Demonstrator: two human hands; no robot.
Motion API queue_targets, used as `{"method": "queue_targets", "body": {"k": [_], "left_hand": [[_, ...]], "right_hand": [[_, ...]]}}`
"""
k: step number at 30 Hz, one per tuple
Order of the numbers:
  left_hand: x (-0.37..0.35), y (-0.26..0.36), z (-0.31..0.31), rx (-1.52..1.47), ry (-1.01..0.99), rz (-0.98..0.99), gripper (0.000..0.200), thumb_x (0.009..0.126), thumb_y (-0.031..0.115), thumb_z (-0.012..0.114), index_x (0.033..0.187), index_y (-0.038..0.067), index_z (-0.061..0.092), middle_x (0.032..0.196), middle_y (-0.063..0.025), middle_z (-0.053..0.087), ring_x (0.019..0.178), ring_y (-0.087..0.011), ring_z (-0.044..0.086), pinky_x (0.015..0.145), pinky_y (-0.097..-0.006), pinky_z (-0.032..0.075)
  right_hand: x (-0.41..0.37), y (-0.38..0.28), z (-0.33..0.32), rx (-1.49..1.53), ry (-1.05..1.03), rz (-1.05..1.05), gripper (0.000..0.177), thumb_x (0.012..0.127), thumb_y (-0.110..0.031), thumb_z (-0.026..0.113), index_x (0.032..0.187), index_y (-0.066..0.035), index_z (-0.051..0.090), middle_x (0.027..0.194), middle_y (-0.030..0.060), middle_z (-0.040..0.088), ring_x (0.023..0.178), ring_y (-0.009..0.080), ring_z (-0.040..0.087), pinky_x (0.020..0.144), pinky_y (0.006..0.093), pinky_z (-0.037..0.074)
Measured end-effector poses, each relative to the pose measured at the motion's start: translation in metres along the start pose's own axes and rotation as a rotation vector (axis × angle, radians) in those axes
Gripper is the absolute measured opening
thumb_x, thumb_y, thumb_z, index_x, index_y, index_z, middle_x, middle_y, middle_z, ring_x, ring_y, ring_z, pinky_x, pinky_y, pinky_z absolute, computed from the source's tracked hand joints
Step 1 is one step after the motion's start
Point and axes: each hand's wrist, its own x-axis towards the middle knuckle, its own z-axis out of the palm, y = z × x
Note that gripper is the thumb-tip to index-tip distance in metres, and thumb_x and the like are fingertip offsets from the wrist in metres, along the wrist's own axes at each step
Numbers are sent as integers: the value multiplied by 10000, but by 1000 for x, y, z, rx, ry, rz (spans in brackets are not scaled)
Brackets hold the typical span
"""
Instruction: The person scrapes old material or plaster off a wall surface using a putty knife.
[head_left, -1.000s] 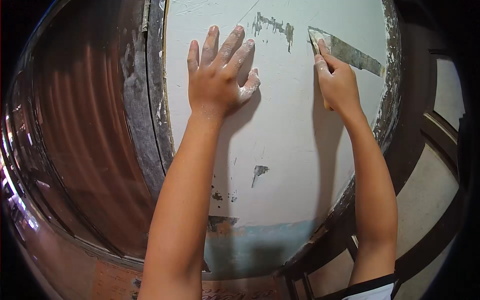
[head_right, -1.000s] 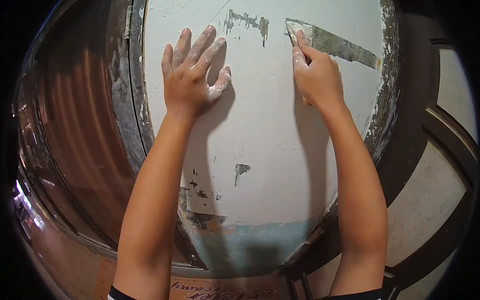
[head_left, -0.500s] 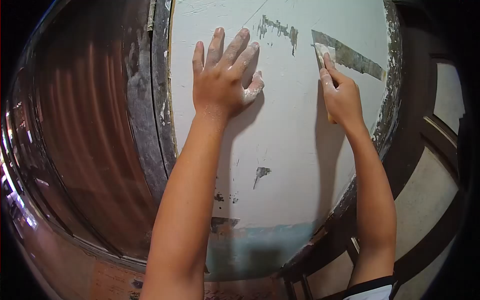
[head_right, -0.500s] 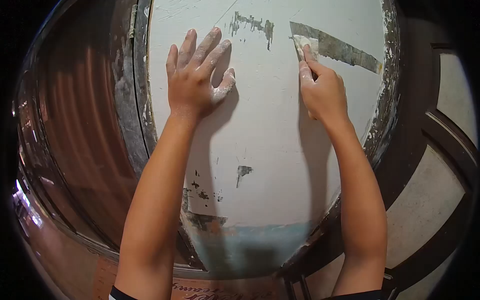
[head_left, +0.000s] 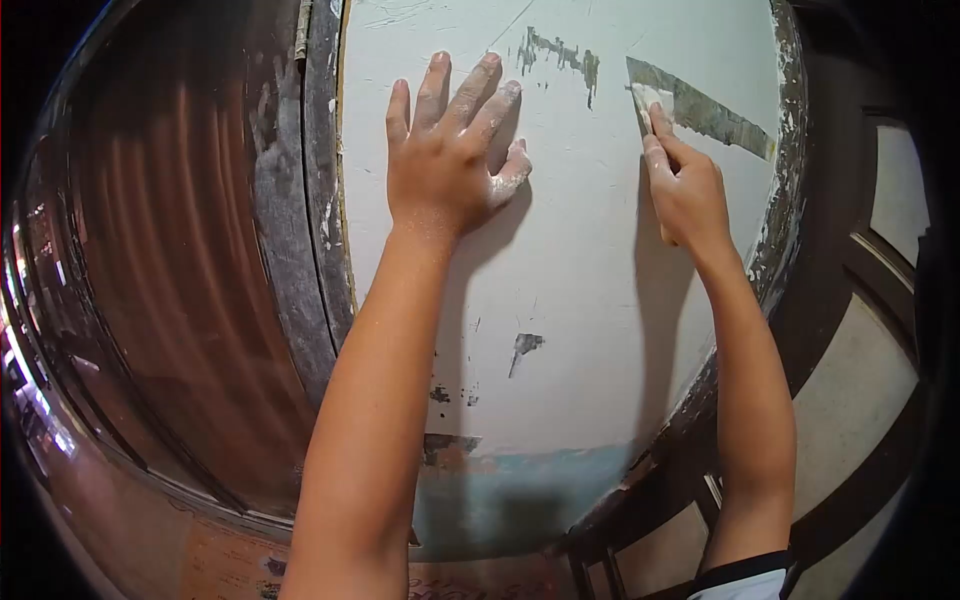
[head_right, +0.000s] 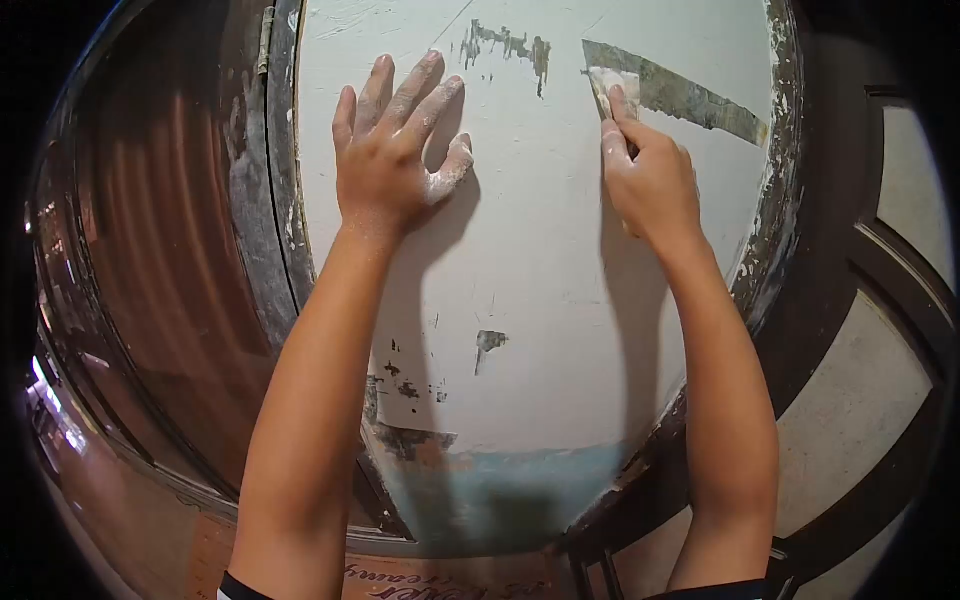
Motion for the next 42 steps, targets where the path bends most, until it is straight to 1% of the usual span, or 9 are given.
{"method": "queue_targets", "body": {"k": [6,8,12,16,26,27,36,38,42], "left_hand": [[-1,0,0,-18,18,7,538,844,360,737,1378,332,679,1595,89,536,1524,-300,412,1263,-583,254],[0,0,1,-4,10,3,544,845,360,733,1385,328,677,1593,87,537,1526,-298,409,1268,-578,245],[0,-1,0,-16,14,12,545,848,362,730,1389,324,675,1594,80,536,1524,-298,411,1267,-587,241],[0,0,0,-15,10,7,550,848,363,730,1393,322,673,1595,82,536,1526,-298,408,1267,-585,242],[0,1,0,-3,11,14,568,853,367,731,1415,326,657,1604,83,528,1529,-302,408,1265,-587,246],[0,1,-1,-3,2,12,566,854,366,730,1413,325,657,1605,85,527,1530,-301,406,1266,-586,247],[0,0,0,-10,11,9,555,843,366,739,1393,330,669,1598,86,533,1536,-300,397,1268,-588,243],[0,1,-1,-20,13,1,554,841,364,742,1390,329,673,1595,82,537,1530,-306,406,1264,-593,246],[0,1,-1,-9,-2,4,554,847,367,740,1396,331,670,1602,82,529,1531,-302,404,1273,-580,233]], "right_hand": [[-13,-17,-5,18,-44,100,408,1064,-272,595,1446,-133,634,933,89,789,559,103,427,571,315,419],[-8,-11,-2,24,-24,47,413,1071,-281,589,1465,-165,633,645,54,574,543,100,423,565,315,413],[-12,-32,-11,47,-88,187,382,1060,-274,597,1396,-108,676,776,73,718,556,104,445,574,330,425],[-8,-10,2,15,27,-4,395,1066,-282,592,1434,-160,664,601,19,496,525,117,403,565,337,403],[2,-23,-2,23,-19,6,385,1066,-308,527,1339,-128,731,554,68,567,385,212,518,579,374,489],[1,-29,-5,30,-61,83,430,1069,-304,583,1482,-189,620,677,49,581,612,127,470,654,323,453],[6,-37,-6,33,-125,171,422,1066,-306,578,1418,-94,673,704,46,649,659,147,641,653,329,491],[10,-26,3,29,7,5,461,1069,-317,510,1498,-185,614,511,43,522,381,209,506,592,359,499],[14,-27,3,-3,-7,42,463,1068,-317,515,1502,-188,611,506,44,510,384,202,496,592,352,495]]}}
